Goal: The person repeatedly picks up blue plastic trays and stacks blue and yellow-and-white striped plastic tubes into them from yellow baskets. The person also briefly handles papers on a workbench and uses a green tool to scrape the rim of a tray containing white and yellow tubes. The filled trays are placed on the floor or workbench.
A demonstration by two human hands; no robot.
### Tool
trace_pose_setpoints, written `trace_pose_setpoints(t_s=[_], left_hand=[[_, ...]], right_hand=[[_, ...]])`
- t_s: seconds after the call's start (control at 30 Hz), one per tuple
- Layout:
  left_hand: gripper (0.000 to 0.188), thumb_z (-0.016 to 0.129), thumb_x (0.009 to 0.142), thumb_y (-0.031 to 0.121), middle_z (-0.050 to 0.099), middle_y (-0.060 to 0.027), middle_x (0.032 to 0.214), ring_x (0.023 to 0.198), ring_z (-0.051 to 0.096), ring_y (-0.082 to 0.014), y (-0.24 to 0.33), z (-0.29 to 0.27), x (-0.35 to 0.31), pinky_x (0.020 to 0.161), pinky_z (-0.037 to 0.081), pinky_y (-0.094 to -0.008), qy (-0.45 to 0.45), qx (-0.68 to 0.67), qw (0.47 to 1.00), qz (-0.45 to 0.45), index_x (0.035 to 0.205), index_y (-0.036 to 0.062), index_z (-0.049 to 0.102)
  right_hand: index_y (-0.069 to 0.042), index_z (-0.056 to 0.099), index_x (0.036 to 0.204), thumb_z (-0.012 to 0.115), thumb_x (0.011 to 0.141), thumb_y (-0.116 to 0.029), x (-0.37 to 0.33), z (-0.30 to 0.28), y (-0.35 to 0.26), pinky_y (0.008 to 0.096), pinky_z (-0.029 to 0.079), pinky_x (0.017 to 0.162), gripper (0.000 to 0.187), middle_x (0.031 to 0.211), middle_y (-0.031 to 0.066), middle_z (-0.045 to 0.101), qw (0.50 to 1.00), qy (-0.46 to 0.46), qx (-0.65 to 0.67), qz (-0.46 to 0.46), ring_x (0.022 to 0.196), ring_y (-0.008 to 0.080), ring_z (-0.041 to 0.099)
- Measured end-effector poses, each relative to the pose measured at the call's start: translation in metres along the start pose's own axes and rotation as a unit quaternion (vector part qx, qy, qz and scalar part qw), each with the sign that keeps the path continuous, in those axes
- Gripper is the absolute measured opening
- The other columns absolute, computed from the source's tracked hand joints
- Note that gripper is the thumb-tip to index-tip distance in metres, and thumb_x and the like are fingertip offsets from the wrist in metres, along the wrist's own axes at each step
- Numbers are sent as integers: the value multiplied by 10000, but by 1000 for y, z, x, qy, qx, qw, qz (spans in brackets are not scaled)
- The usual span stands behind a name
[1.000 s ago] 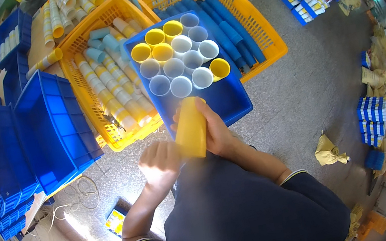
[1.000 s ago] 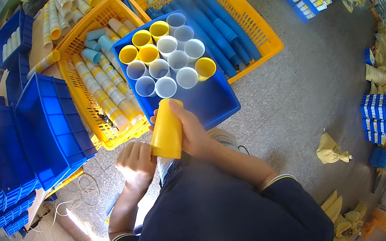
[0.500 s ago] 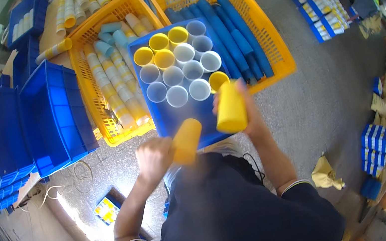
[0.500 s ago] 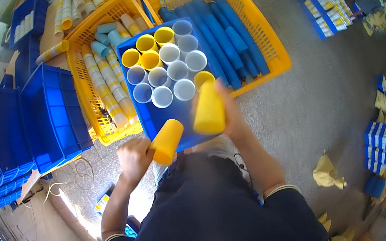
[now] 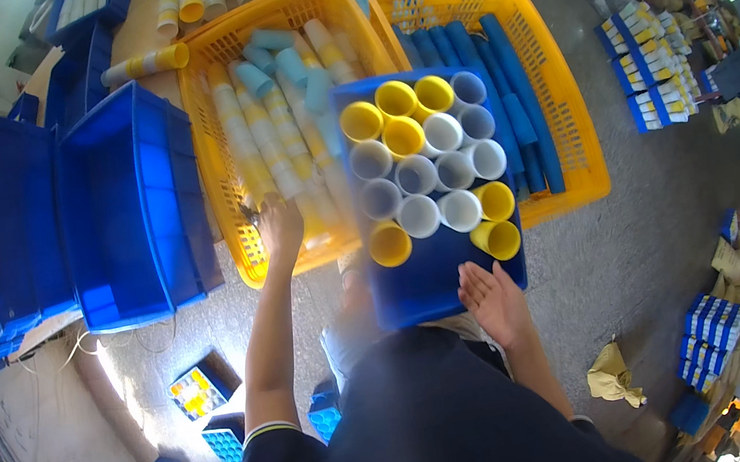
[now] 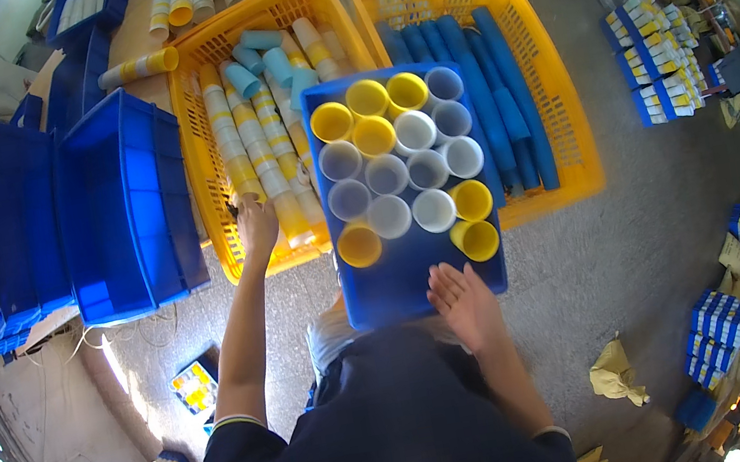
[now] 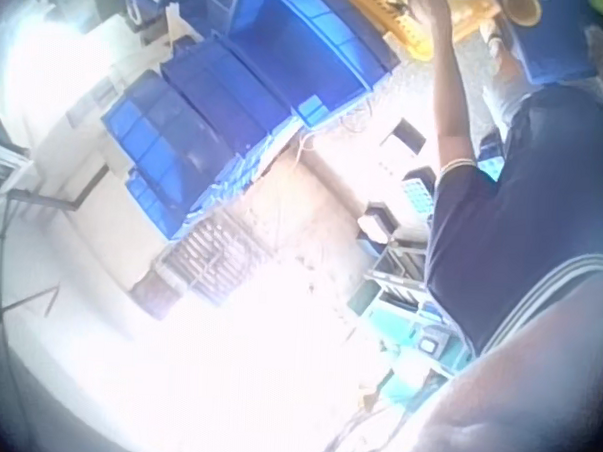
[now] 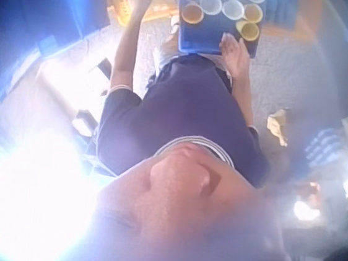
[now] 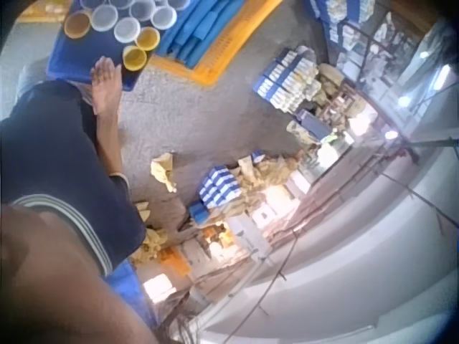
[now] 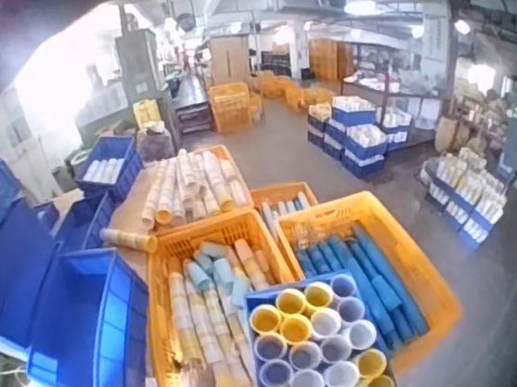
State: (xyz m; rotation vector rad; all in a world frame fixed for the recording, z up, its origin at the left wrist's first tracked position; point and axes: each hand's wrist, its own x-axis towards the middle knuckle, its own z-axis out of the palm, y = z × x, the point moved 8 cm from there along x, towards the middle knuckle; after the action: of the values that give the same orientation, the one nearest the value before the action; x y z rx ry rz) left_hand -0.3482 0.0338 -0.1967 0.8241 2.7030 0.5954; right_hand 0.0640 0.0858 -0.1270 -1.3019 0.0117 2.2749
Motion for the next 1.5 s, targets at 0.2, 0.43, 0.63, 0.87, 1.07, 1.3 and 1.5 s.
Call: trace_pose_setpoints(t_s=[0.2, 0.43, 0.63, 0.87, 1.07, 1.3, 1.5], left_hand=[[952, 777, 744, 443, 490, -258, 1256, 1203, 444, -405, -82, 75, 80, 1038, 395, -443, 9, 96, 980, -175, 1396, -76, 317], [751, 815, 750, 316, 593, -240, 1162, 1043, 595, -335, -95, 55, 98, 886, 492, -414, 1, -330, 938, -106, 1277, -84, 460], [549, 687, 901, 236, 596, -141, 1161, 1013, 577, -204, -14, -45, 16, 846, 487, -307, -56, -532, 843, -67, 1302, -56, 451], [560, 417, 1004, 507, 565, -102, 1228, 1149, 513, -192, 42, -103, -41, 1000, 401, -347, -25, -588, 809, -11, 1269, 26, 524], [680, 443, 973, 585, 558, -131, 1315, 1130, 578, -283, 53, -198, 62, 981, 474, -441, -59, -741, 655, 133, 1366, 30, 461], [749, 599, 912, 497, 543, -226, 1314, 1046, 617, -319, 95, -198, 38, 822, 562, -432, -19, -423, 906, -9, 1398, -38, 404], [749, 638, 892, 455, 560, -248, 1271, 1007, 629, -328, 164, -115, -221, 777, 575, -427, -336, -618, 711, -4, 1383, -60, 406]], right_hand=[[-34, 571, 1190, 523, 1010, -222, -19, 31, 26, 340, 514, 872, 265, 1054, 81, 617, 983, 115, -98, -101, 965, 170, 606], [7, 535, 1198, 566, 972, -122, -34, 133, 25, 293, 494, 883, 262, 1056, 103, 618, 810, 35, -445, -381, 935, 188, 622], [56, 364, 1390, 685, 869, -161, 9, 217, 99, 414, 397, 1037, 650, 1281, 282, 506, 655, -192, -620, -386, 1216, 364, 530], [40, 217, 1497, 780, 763, -313, -18, 177, 78, 441, 341, 1096, 990, 1389, 304, 440, 647, -288, -628, -324, 1292, 394, 470], [-4, 196, 1522, 750, 793, -368, -100, 109, 19, 418, 373, 1082, 985, 1425, 263, 442, 625, -375, -657, -195, 1302, 362, 479], [-71, 283, 1486, 604, 907, -558, -210, 136, 29, 331, 430, 989, 822, 1307, 120, 536, 615, -717, -302, -127, 1094, 230, 572], [-46, 335, 1461, 609, 956, -397, -49, 118, -26, 416, 398, 1076, 674, 1344, 150, 508, 901, -271, -239, -238, 1258, 276, 496]])
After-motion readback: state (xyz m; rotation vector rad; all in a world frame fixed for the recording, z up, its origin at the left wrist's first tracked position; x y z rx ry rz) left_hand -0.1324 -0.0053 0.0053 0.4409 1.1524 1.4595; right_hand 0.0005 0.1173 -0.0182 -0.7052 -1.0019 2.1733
